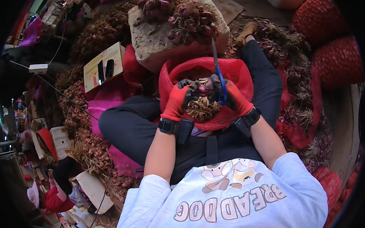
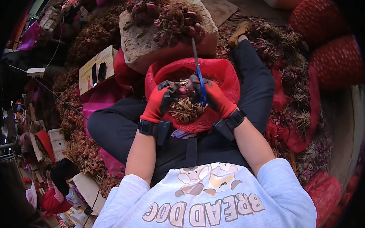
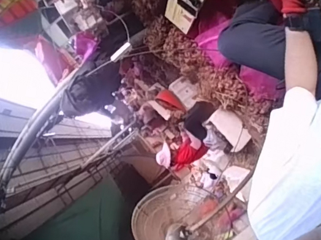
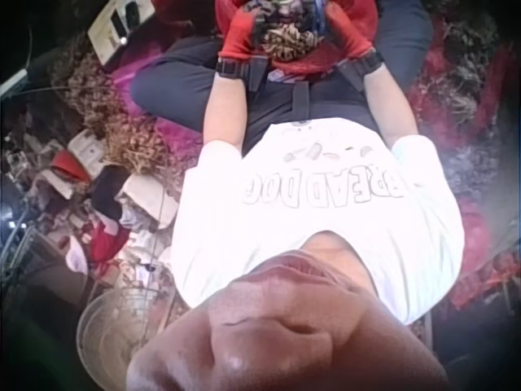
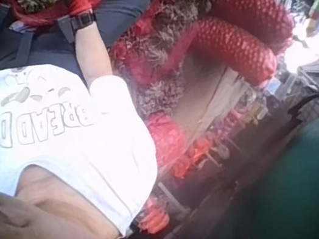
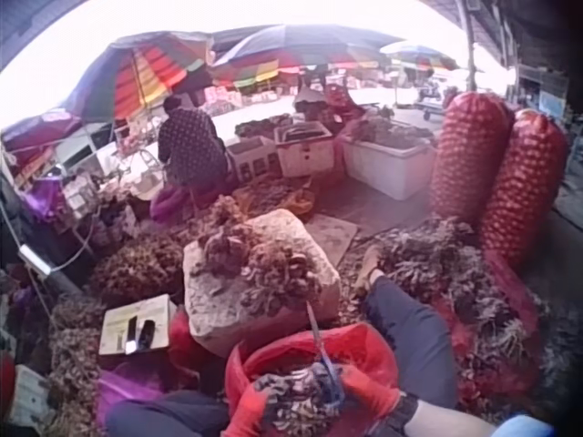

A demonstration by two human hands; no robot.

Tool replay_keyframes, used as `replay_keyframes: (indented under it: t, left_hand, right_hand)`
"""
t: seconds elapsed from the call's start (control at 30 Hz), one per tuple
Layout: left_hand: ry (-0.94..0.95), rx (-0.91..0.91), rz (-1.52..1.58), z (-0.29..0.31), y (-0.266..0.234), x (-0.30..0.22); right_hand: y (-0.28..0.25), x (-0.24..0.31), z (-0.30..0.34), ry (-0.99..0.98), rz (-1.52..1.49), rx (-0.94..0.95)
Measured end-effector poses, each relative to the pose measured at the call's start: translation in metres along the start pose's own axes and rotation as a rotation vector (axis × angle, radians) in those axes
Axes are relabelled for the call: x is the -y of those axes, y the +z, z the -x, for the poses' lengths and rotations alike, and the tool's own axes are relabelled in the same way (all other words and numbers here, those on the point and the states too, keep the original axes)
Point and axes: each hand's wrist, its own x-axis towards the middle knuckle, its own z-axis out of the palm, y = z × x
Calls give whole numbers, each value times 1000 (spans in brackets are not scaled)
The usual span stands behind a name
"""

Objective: Trim and sort onions into bags.

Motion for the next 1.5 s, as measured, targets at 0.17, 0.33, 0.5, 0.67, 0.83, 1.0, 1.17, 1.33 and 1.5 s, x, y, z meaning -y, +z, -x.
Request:
replay_keyframes:
  t: [0.17,0.33,0.5,0.67,0.83,1.0,1.17,1.33,1.5]
  left_hand:
    - [-30,-145,403,-3,10,-5]
    - [281,76,-437,7,21,-11]
    - [148,-80,397,-7,30,-4]
    - [93,-12,513,-5,33,-13]
    - [165,-141,223,-10,20,12]
    - [74,-27,313,-9,29,6]
    - [104,-49,311,-5,34,2]
    - [71,-27,258,-4,36,-9]
    - [-11,95,590,-8,34,-12]
  right_hand:
    - [1,-7,9,96,38,-191]
    - [15,-2,9,1,11,-269]
    - [23,3,6,-35,706,-263]
    - [20,0,13,117,432,-326]
    - [16,-3,9,-1,570,-374]
    - [43,16,-3,-198,379,-390]
    - [21,9,-8,-170,663,-335]
    - [17,6,-4,-160,706,-336]
    - [7,9,-1,-55,484,-342]
